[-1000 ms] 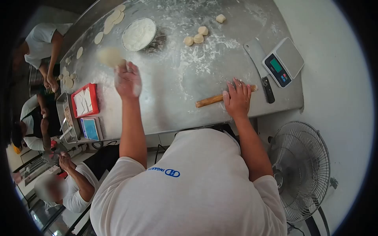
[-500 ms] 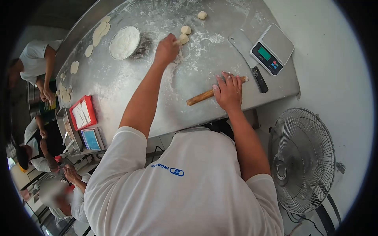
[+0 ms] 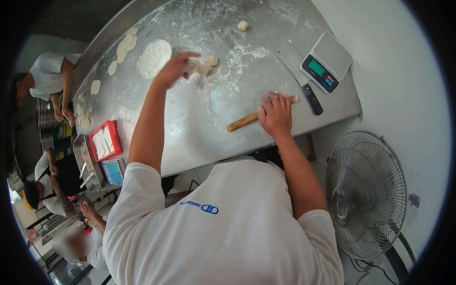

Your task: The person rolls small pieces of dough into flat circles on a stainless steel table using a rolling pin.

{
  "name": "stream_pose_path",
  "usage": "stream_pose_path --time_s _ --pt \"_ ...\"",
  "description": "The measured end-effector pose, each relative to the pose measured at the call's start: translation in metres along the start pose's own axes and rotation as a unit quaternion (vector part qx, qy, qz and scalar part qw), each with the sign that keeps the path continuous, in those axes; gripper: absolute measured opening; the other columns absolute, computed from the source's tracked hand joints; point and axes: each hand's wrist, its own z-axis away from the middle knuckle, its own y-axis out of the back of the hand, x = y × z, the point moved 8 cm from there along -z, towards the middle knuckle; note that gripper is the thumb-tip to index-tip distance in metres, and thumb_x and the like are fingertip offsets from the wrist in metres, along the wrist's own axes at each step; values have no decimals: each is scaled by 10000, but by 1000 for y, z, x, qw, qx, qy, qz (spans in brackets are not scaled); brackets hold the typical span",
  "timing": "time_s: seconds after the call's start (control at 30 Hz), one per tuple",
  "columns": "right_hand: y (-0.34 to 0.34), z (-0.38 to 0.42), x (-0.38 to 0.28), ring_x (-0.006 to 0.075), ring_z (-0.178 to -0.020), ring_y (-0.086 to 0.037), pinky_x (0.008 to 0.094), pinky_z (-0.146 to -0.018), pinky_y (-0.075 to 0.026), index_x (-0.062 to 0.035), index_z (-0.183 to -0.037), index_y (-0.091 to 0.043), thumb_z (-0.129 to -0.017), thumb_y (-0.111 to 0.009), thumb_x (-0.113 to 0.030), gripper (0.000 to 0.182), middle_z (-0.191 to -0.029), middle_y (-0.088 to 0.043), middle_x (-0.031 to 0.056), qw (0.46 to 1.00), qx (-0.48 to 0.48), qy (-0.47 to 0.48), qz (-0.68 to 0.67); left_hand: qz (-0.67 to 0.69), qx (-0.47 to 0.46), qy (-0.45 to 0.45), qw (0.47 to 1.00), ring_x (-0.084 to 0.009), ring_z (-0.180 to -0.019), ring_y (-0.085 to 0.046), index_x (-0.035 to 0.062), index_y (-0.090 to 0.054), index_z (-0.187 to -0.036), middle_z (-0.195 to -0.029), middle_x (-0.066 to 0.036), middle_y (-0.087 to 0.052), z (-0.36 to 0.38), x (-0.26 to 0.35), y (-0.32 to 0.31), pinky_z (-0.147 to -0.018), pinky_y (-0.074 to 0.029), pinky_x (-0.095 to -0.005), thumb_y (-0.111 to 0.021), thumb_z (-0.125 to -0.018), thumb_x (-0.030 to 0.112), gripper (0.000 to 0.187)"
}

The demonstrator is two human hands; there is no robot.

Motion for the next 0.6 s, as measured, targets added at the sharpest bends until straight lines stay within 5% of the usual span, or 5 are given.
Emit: stream_pose_path --time_s 0.17,0.27,0.3,0.37,0.6 --pt "0 -1 0 344 -1353 -539 546 -1243 -286 -96 -1298 -716 -971 -648 -320 402 -1407 -629 153 1000 -2 -2 -1 260 111 -197 939 -172 -1059 -673 87 -684 -1354 -1213 -21 -697 -17 16 104 -870 -575 -296 -664 -1030 92 325" --pt "-3 0 1 335 -1362 -532 554 -1245 -280 -102 -1310 -700 -975 -628 -303 397 -1415 -611 132 1000 -6 -6 8 162 227 -123 952 -217 -1128 -700 103 -708 -1297 -1249 -87 -728 -39 -7 150 -905 -582 -384 -713 -997 206 317" --pt "-3 0 1 337 -1358 -534 552 -1246 -281 -104 -1307 -705 -974 -633 -313 399 -1415 -615 135 1000 -6 -6 9 -66 274 -83 956 -242 -1130 -709 91 -707 -1286 -1232 -115 -739 -37 -17 163 -910 -581 -403 -734 -974 266 358" --pt "-3 0 0 340 -1351 -538 547 -1246 -284 -107 -1299 -715 -970 -645 -333 405 -1414 -624 142 1000 -7 -5 11 -499 319 5 806 -293 -1134 -727 69 -704 -1264 -1198 -170 -760 -36 -36 178 -920 -580 -440 -777 -927 386 468" --pt "-3 -1 3 338 -1347 -537 547 -1243 -291 -121 -1295 -717 -972 -638 -338 397 -1412 -624 127 1000 0 -8 7 -344 390 75 851 -380 -1085 -738 101 -770 -1114 -1108 -170 -788 -14 -46 187 -934 -565 -481 -777 -881 442 414"
